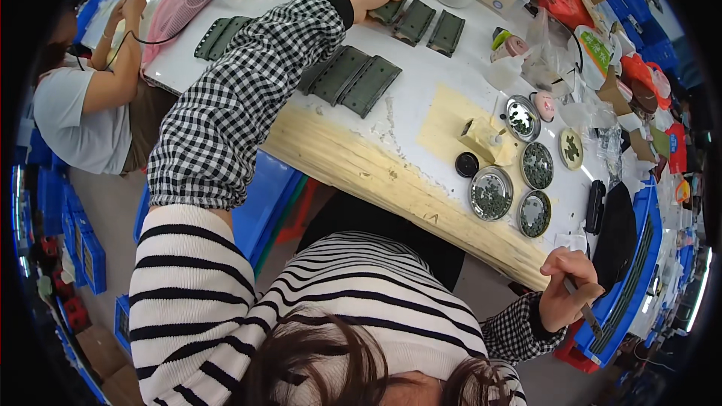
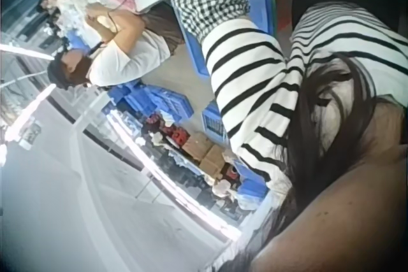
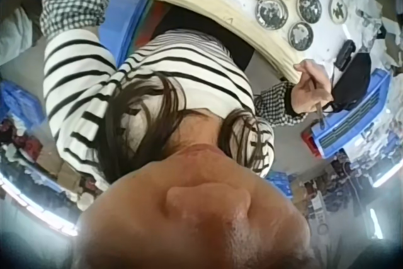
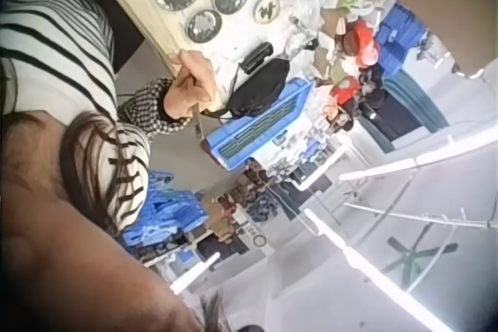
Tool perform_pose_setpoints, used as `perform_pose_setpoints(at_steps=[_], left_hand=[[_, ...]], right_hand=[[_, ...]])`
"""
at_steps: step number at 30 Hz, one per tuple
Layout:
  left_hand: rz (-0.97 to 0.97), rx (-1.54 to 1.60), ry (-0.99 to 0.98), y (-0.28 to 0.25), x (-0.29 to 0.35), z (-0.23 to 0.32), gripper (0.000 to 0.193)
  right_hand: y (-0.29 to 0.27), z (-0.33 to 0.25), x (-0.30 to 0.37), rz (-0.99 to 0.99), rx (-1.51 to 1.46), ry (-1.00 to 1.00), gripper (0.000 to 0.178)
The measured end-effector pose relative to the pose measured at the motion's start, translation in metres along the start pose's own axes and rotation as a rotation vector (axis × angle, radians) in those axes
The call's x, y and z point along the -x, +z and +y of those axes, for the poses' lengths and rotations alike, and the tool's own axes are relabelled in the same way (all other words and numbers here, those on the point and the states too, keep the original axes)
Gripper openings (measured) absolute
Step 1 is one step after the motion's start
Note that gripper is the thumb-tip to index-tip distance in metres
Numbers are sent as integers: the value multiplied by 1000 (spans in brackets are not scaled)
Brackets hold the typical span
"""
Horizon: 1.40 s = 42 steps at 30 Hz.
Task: Applying a black substance to green plastic toy tank parts using a small application tool.
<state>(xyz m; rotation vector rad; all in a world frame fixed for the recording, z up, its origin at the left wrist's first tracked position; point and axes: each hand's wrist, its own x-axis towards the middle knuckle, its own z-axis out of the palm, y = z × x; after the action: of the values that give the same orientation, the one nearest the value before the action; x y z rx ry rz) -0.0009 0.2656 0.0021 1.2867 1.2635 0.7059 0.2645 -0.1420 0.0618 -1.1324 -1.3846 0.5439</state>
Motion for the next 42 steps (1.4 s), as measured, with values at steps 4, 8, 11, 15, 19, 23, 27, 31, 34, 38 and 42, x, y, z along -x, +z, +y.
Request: perform_pose_setpoints(at_steps=[4,8,11,15,19,23,27,31,34,38,42], left_hand=[[160,-626,298,-30,-81,-47,45],[262,-1034,379,-3,-108,-58,50],[277,-1042,534,-29,-100,-57,54],[58,-371,483,-73,36,-6,52],[551,-321,720,-188,203,-30,39],[912,-606,401,-259,324,-192,54],[483,-937,-299,-217,416,-304,98],[619,-1057,-251,-205,423,-330,87],[680,-1140,-252,-202,424,-330,80],[716,-1132,-188,-203,427,-323,72],[787,-996,-47,-187,414,-302,58]], right_hand=[[8,1,-4,-12,-33,5,69],[11,-1,-3,-33,13,3,68],[17,1,-10,-107,-27,-30,67],[12,2,-2,-124,-45,2,68],[9,10,2,-131,-7,15,68],[18,18,-12,-193,-35,43,68],[37,19,-22,-270,-48,-4,68],[52,6,-22,-338,-81,-26,69],[51,3,-21,-409,-111,-44,71],[49,-3,-15,-411,-120,-9,66],[57,-9,-9,-369,-103,-30,71]])
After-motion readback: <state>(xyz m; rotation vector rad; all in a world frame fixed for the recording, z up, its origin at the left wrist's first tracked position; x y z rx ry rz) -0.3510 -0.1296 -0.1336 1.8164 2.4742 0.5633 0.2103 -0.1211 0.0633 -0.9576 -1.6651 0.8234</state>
